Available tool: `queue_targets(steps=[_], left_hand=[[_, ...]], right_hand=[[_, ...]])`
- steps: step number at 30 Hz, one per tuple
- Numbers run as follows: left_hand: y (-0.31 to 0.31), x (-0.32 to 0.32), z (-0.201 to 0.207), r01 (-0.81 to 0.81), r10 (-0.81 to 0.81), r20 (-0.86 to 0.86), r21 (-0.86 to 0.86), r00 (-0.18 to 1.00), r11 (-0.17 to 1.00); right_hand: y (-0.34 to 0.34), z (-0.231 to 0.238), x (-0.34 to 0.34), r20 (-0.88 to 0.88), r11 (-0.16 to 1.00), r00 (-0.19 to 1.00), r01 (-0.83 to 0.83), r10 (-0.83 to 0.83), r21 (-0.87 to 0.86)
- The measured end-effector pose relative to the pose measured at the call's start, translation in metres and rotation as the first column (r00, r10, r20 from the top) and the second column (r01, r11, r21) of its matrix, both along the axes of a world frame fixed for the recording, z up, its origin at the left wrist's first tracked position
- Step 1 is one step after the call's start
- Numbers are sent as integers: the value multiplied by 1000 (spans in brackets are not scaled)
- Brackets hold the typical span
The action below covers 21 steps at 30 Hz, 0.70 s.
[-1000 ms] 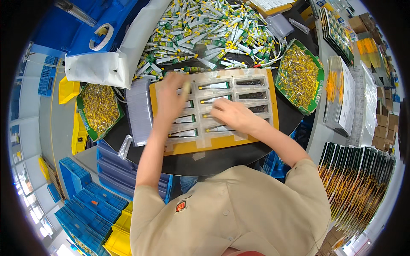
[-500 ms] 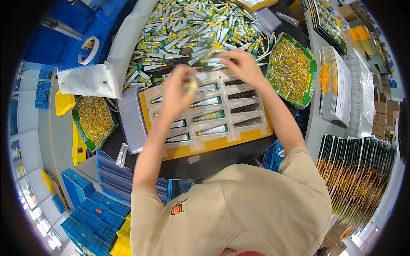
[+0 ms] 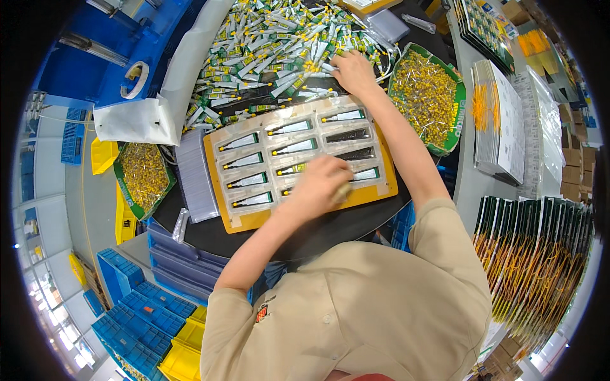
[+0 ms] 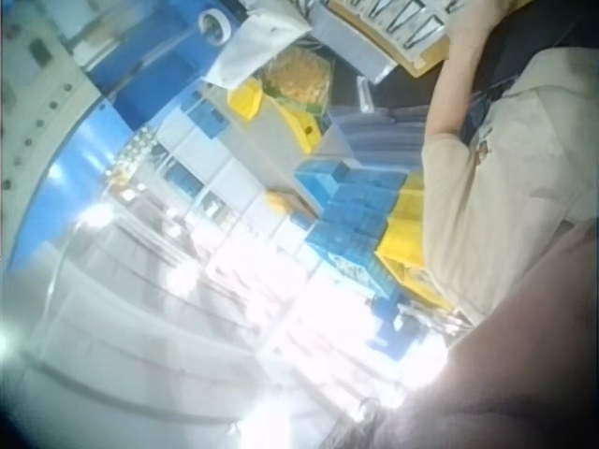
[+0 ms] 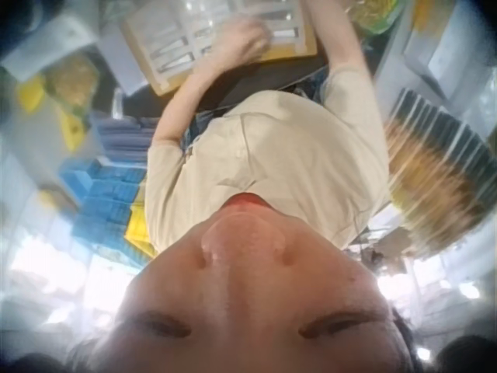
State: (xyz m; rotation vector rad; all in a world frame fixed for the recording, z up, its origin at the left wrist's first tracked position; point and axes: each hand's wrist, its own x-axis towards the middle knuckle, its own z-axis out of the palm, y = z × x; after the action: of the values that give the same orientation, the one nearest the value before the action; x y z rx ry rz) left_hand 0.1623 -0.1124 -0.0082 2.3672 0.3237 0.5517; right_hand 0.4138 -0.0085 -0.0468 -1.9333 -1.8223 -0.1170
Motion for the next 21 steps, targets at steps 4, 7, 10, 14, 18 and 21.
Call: queue_targets(steps=[4,7,10,14,18,21], left_hand=[[48,-39,15,-223,246,-158,152,956,963],[71,-47,12,-165,177,-294,66,939,984],[77,-50,9,-145,135,-293,-10,947,989],[89,-41,6,-182,158,-220,-94,962,979],[139,12,-13,-262,260,-37,-89,965,961],[182,63,-31,-307,281,-296,-44,913,951]], right_hand=[[12,-3,18,106,997,993,51,-44,-63],[-29,17,26,-125,996,990,61,-68,-63],[-94,34,19,-617,999,787,-45,21,-23],[-143,34,7,-621,962,770,-254,143,-95],[-141,19,-16,-333,980,921,-192,199,55],[-141,18,-12,-355,987,922,-163,156,9]])
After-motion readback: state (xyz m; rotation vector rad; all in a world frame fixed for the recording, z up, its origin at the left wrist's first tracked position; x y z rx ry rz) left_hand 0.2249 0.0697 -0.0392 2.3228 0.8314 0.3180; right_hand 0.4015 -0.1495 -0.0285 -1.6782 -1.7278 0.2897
